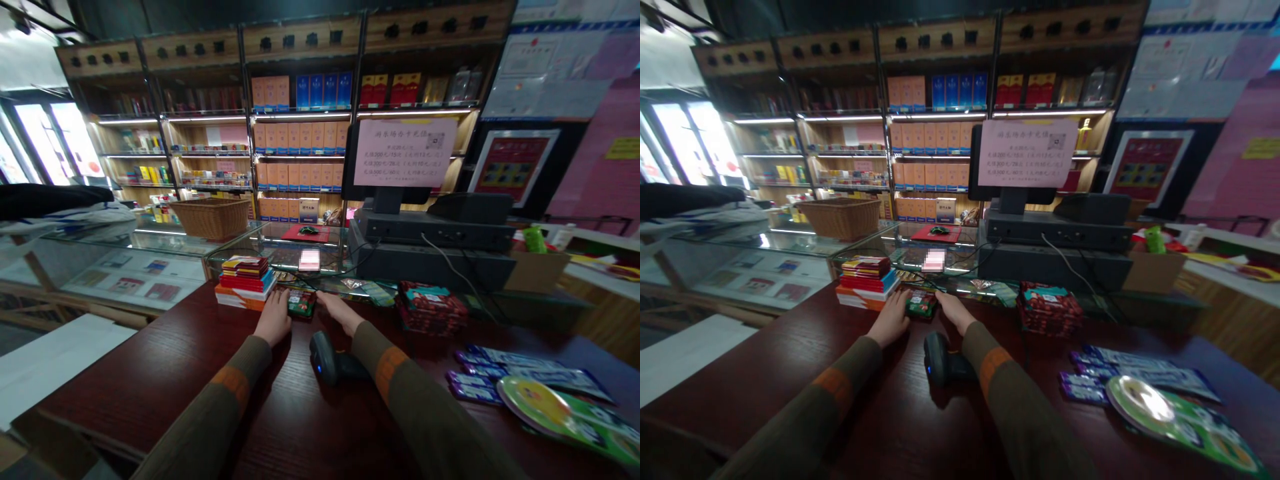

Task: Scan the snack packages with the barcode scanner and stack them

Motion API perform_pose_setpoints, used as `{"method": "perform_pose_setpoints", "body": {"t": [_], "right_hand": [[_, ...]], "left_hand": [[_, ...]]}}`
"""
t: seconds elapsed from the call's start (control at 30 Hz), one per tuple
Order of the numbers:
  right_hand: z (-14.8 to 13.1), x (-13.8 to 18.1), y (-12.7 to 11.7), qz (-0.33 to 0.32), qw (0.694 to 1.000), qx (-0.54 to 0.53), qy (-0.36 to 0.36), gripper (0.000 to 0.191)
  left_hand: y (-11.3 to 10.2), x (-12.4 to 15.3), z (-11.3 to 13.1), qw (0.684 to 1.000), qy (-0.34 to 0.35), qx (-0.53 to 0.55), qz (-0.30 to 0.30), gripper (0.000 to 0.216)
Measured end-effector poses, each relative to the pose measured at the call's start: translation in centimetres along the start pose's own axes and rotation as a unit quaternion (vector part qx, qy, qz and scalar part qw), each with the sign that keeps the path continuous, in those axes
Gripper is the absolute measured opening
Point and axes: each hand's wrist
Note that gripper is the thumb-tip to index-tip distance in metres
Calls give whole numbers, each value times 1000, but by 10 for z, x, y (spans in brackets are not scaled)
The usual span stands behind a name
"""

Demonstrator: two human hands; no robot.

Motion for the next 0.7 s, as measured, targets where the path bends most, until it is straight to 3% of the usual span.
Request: {"method": "perform_pose_setpoints", "body": {"t": [0.33,0.53,0.7], "right_hand": [[-2,23,-21,22,999,6,-29,38],[-4,38,-43,68,989,59,-116,35],[-4,53,-68,119,982,89,-116,34]], "left_hand": [[-31,-7,29,999,26,42,-6,62],[-47,-16,57,998,33,53,-8,51],[-54,-24,81,997,33,61,-14,57]]}}
Point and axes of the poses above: each hand's wrist, its own x-axis away from the middle knuckle, its own y-axis out of the palm, z = x × y, and after that the axes turned 9 degrees about y, right-handed
